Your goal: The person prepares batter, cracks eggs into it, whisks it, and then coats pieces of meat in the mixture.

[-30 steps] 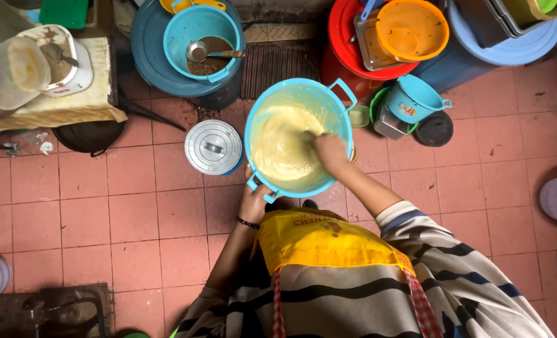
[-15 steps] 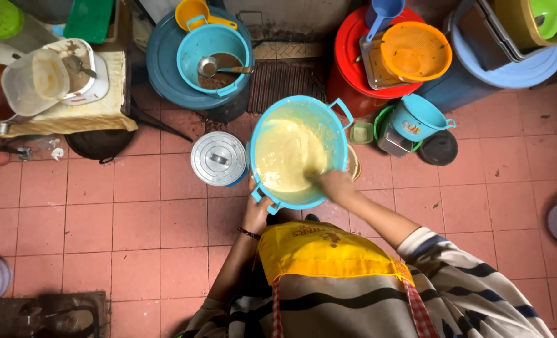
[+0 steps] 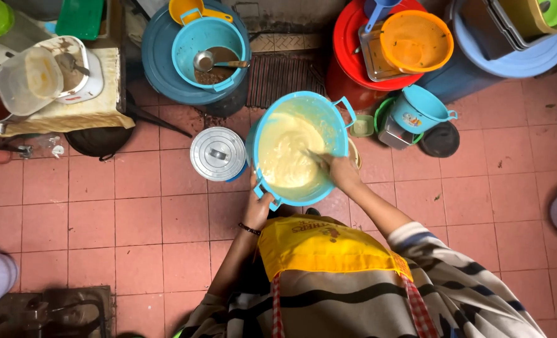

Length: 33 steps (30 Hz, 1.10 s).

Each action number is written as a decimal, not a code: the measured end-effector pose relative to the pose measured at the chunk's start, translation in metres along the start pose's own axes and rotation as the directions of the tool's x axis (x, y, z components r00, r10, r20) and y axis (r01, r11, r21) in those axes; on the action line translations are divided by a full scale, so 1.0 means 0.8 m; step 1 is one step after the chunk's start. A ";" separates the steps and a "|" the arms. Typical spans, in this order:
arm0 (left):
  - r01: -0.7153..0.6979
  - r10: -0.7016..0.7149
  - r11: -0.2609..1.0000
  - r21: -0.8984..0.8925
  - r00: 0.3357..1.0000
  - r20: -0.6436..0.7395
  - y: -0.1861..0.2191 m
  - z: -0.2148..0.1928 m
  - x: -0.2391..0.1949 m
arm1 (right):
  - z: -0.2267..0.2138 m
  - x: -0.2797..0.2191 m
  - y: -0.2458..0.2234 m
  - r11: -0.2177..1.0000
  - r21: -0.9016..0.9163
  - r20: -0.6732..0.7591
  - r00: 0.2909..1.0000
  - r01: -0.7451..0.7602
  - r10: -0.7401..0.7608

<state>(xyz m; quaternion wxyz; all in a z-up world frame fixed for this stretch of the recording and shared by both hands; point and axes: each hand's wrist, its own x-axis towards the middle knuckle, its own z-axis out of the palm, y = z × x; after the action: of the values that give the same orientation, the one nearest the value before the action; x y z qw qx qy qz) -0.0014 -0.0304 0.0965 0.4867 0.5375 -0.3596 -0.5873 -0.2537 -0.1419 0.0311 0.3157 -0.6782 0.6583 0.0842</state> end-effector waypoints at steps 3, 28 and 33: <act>0.014 -0.010 0.998 -0.054 0.998 0.066 -0.002 -0.007 0.001 | -0.063 -0.084 -0.049 0.988 -0.108 0.090 0.990 0.115 -0.106; 0.120 -0.119 0.993 -0.012 0.989 0.088 -0.013 0.010 0.019 | -0.010 -0.004 0.061 0.997 -0.023 -0.034 0.997 0.075 -0.076; 0.078 -0.076 0.997 -0.008 0.990 0.115 -0.014 0.009 0.022 | -0.011 0.024 0.069 0.991 -0.131 0.015 1.000 -0.021 0.024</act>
<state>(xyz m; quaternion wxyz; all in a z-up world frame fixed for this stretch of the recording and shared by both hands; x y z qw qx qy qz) -0.0093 -0.0451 0.0821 0.4454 0.5135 -0.3624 -0.6377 -0.3060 -0.1591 0.0101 0.2749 -0.6892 0.6564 0.1362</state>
